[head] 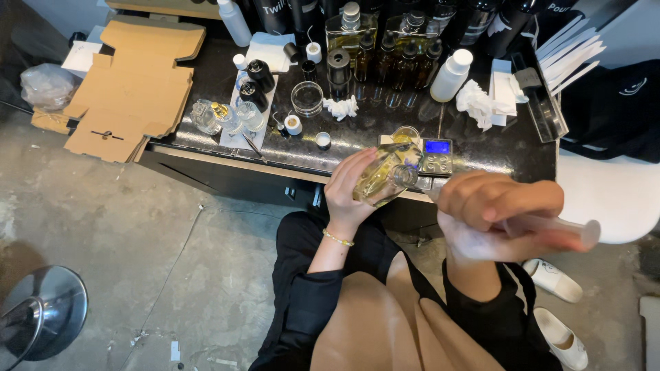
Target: The person uses a syringe to transfer liquid from a glass bottle into a small beaker on a digital scale, then caps the bottle and wipes their hands with a cloth.
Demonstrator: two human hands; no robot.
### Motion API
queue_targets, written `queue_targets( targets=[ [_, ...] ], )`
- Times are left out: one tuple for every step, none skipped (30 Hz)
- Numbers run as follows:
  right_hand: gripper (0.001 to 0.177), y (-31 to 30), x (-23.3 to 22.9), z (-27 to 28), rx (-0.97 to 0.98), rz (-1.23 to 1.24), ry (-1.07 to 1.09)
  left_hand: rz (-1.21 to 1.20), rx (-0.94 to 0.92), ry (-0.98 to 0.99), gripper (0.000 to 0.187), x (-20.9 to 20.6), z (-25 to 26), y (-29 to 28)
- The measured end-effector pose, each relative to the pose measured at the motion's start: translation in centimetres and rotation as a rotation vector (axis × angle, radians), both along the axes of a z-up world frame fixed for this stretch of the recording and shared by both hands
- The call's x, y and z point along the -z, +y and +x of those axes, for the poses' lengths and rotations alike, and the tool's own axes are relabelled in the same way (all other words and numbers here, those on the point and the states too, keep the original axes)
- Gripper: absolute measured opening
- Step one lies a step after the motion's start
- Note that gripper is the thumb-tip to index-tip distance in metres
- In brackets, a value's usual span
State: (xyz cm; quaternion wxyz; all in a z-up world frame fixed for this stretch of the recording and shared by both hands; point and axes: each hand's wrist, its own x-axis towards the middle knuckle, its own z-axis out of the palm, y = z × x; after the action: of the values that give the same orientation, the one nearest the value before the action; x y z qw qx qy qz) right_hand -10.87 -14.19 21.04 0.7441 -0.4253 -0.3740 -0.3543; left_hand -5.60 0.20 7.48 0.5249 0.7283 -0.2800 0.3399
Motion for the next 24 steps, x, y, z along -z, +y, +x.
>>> queue_targets(
  targets=[
    [0.056,-0.1,-0.5,0.0,0.001,0.001,0.0,0.001,0.001,0.0,0.058,0.0,0.1,0.0],
    [0.06,-0.2,-1.1,0.0,-0.029,-0.009,-0.006,0.001,0.004,-0.013,0.058,0.0,0.2,0.1],
    [0.064,-0.3,-1.6,0.0,-0.062,-0.019,-0.011,0.002,0.005,-0.025,0.058,0.0,0.2,0.2],
    [0.064,-0.4,-1.6,-0.1,-0.063,-0.018,-0.009,0.004,0.004,-0.023,0.058,0.6,0.3,0.3],
    [0.064,-0.6,-1.7,-0.1,-0.071,-0.025,0.017,0.038,-0.015,-0.048,0.057,1.2,0.6,0.4],
    [0.065,-0.7,-1.8,-0.1,-0.079,-0.032,0.042,0.073,-0.034,-0.073,0.057,1.8,0.8,0.5],
    [0.065,-0.8,-1.9,-0.1,-0.079,-0.031,0.042,0.074,-0.033,-0.074,0.057,1.8,0.9,0.5],
    [0.062,-1.0,-1.9,-0.1,-0.07,-0.03,0.058,0.078,-0.049,-0.098,0.055,1.9,1.1,0.5],
    [0.059,-1.1,-2.0,-0.1,-0.062,-0.029,0.075,0.082,-0.065,-0.122,0.053,2.0,1.2,0.5],
    [0.059,-1.1,-1.9,-0.2,-0.061,-0.028,0.076,0.083,-0.065,-0.122,0.053,1.9,1.1,0.5],
    [0.042,-1.1,-1.8,-0.3,-0.012,-0.015,0.133,0.082,-0.054,-0.103,0.053,1.8,1.0,0.5],
    [0.026,-1.1,-1.7,-0.4,0.038,-0.003,0.192,0.081,-0.044,-0.085,0.054,1.7,0.8,0.5],
    [0.026,-1.1,-1.6,-0.2,0.037,-0.003,0.191,0.081,-0.045,-0.085,0.054,1.5,0.7,0.5],
    [0.023,-1.0,-1.5,0.0,0.056,-0.037,0.19,0.073,-0.036,-0.073,0.054,1.2,0.6,0.5],
    [0.021,-0.9,-1.4,0.3,0.075,-0.073,0.189,0.064,-0.027,-0.061,0.055,1.0,0.4,0.4],
    [0.021,-0.7,-1.6,0.3,0.074,-0.073,0.188,0.063,-0.027,-0.061,0.055,0.9,0.4,0.4],
    [0.028,-0.5,-1.9,0.4,0.063,-0.075,0.239,0.055,-0.026,-0.054,0.058,0.8,0.4,0.3],
    [0.038,-0.2,-2.1,0.4,0.051,-0.077,0.291,0.047,-0.026,-0.047,0.061,0.7,0.3,0.2],
    [0.038,0.1,-1.9,0.5,0.051,-0.077,0.291,0.046,-0.026,-0.047,0.061,0.5,0.3,0.2],
    [0.027,0.3,-1.6,0.6,0.061,-0.039,0.287,0.034,-0.02,-0.035,0.061,0.3,0.2,0.2],
    [0.017,0.6,-1.4,0.6,0.072,0.001,0.284,0.023,-0.014,-0.023,0.062,0.1,0.1,0.2],
    [0.017,1.0,-1.2,0.7,0.073,0.001,0.284,0.023,-0.013,-0.023,0.062,-0.1,0.1,0.2],
    [0.021,1.4,-1.0,0.7,0.145,0.04,0.29,0.017,-0.007,-0.031,0.06,-0.2,0.1,0.1],
    [0.025,1.8,-0.8,0.7,0.217,0.079,0.295,0.011,0.0,-0.039,0.058,-0.3,0.0,0.1]
  ],
)
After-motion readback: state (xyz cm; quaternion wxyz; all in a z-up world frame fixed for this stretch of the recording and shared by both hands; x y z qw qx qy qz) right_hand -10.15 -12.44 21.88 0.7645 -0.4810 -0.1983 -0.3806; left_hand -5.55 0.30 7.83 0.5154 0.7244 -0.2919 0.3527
